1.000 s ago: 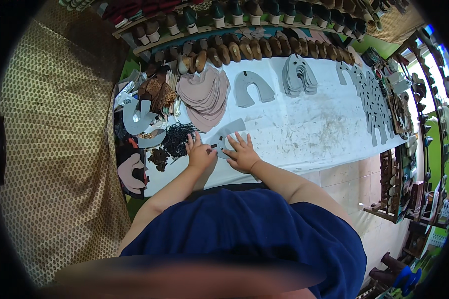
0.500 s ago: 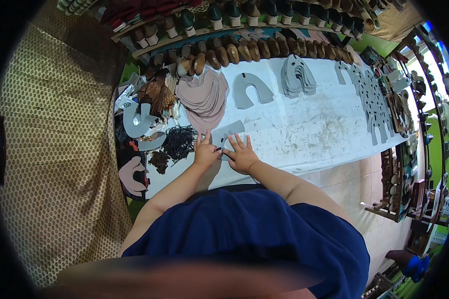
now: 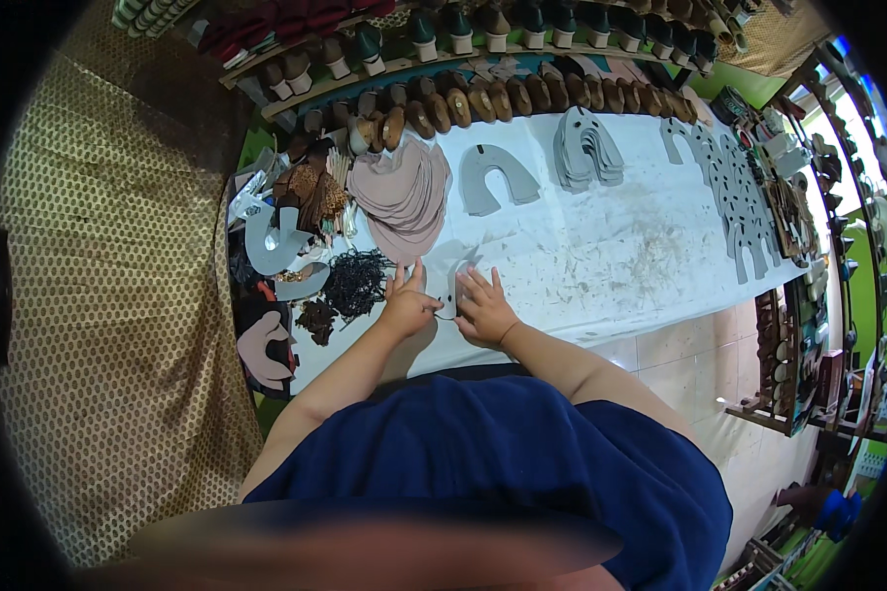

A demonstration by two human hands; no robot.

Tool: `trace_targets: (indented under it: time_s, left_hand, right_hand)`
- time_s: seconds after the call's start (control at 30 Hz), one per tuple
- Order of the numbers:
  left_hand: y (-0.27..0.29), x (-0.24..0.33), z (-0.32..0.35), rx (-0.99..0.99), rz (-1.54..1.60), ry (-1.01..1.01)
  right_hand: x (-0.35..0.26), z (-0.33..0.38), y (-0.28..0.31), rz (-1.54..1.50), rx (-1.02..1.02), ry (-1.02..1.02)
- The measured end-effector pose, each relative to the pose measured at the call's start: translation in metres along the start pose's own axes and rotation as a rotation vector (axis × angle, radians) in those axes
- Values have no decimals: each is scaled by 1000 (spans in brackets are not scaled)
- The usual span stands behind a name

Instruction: The recorder is arranging and inspecting shoe uppers and components on a workbench in a workshop.

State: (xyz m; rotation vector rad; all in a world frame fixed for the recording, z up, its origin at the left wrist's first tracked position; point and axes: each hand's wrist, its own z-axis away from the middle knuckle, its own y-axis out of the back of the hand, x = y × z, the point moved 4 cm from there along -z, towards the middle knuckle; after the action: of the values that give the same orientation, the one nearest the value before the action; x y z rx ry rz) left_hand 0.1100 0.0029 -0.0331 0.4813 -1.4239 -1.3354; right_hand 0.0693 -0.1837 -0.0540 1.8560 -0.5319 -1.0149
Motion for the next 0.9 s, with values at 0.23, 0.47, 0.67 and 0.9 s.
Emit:
trace_targets:
  time_s: [0.23, 0.47, 0.67, 0.9]
  left_hand:
    - [-5, -8, -2, 75, 45, -31]
    - [-7, -12, -8, 200, 141, 46]
    - [-11, -11, -18, 127, 110, 105]
    - [-13, -11, -20, 145, 123, 119]
  right_hand:
    - [-1, 2, 2, -5, 104, 53]
    - [-5, 0, 6, 6, 65, 24]
    - [-7, -1, 7, -18, 51, 20]
    - [-4, -1, 6, 11, 14, 2]
